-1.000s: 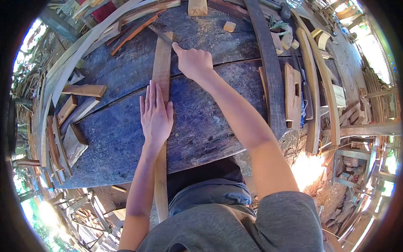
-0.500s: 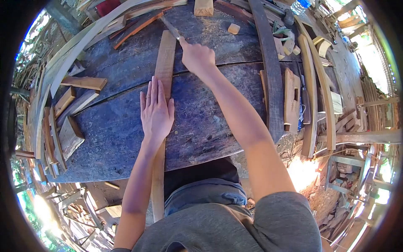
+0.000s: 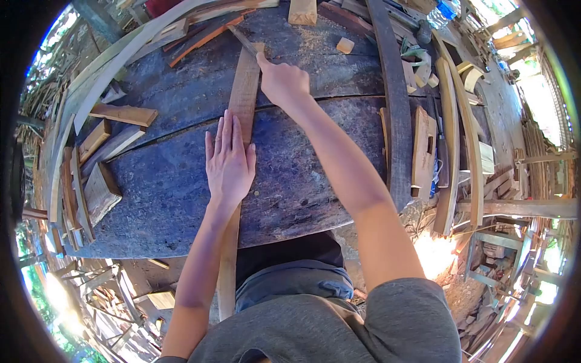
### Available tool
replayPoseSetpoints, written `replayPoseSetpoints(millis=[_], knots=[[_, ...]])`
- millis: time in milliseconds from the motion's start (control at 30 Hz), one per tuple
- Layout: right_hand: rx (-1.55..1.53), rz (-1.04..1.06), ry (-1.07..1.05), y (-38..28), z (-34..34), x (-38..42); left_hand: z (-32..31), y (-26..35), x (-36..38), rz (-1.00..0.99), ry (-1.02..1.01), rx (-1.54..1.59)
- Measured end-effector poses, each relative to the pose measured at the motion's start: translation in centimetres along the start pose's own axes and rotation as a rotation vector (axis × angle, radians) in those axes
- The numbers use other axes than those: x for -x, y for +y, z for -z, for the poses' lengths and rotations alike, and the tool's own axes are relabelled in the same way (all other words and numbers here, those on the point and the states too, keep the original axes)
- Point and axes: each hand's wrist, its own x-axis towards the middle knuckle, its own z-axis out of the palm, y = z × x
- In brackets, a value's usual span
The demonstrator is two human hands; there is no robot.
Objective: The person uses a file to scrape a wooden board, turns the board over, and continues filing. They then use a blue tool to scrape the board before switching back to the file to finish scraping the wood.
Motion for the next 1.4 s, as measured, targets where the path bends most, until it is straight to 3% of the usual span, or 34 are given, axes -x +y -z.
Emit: replayPoseSetpoints(millis=[100,300,367,533,633,800,1000,1133,1200,1400], knots=[[-0.015,-0.008,0.029,-1.4,0.0,-0.6,0.2,0.3,0.1,0.035,-0.009,-0.011],[0.067,0.176,-0.060,-1.8,0.7,7.4,0.2,0.3,0.1,0.021,-0.003,0.046],[0.124,0.176,-0.103,-1.2,1.4,5.8,-0.1,0.2,0.1,0.020,-0.019,0.043],[0.083,0.010,0.032,0.0,0.0,-3.0,0.1,0.3,0.3,0.010,0.047,0.054],[0.093,0.049,-0.003,-0.2,0.5,0.9,0.0,0.2,0.2,0.018,0.029,0.016],[0.102,0.192,-0.153,-1.1,1.4,9.4,0.9,0.6,0.2,0.011,0.185,0.048],[0.116,0.064,0.015,0.1,0.5,-0.3,1.6,0.4,0.8,-0.039,0.071,0.048],[0.079,0.052,0.020,0.9,0.1,-0.7,2.6,-0.5,2.8,-0.072,0.103,0.209],[0.092,0.062,0.017,0.6,0.4,1.6,2.2,-1.1,3.4,-0.085,0.106,0.228],[0.130,0.372,-0.030,-1.4,0.7,13.3,2.6,-0.8,3.0,-0.081,0.090,0.211]])
